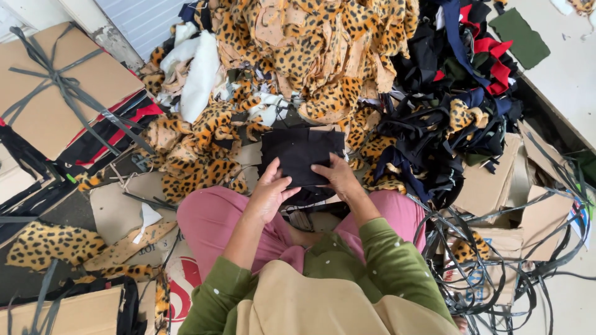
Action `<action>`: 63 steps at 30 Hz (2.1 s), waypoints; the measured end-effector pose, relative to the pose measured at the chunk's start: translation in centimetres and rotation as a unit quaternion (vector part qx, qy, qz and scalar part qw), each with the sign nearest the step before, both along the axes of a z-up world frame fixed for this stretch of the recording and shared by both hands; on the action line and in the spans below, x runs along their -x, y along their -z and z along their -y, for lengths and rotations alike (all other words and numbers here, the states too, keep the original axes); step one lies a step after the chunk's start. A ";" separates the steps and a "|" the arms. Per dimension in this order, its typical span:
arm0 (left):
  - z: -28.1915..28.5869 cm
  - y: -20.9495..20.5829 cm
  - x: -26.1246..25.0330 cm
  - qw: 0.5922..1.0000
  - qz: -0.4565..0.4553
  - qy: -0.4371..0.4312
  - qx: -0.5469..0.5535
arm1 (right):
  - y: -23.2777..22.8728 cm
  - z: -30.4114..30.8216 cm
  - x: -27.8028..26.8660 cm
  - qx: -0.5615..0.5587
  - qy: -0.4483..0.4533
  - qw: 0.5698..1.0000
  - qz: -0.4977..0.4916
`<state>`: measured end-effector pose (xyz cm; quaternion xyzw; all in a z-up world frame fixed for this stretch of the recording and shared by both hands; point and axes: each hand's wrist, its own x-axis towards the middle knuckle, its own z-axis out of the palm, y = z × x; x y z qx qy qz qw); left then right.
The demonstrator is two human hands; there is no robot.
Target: Folding and stacking black fabric pieces on a cardboard base
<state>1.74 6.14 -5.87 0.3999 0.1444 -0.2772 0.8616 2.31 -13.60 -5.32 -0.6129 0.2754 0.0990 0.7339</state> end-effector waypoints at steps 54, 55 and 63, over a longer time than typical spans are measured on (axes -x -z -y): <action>5.9 6.8 -1.6 0.539 0.250 0.392 -0.703 | 8.4 1.1 -2.1 0.626 -0.280 0.724 0.073; 6.1 5.9 -1.3 0.541 0.253 0.388 -0.702 | 7.6 1.9 -1.3 0.630 -0.278 0.721 0.075; 10.7 -0.5 0.4 0.554 0.330 0.416 -0.641 | 4.6 14.8 7.0 0.763 0.087 0.640 0.018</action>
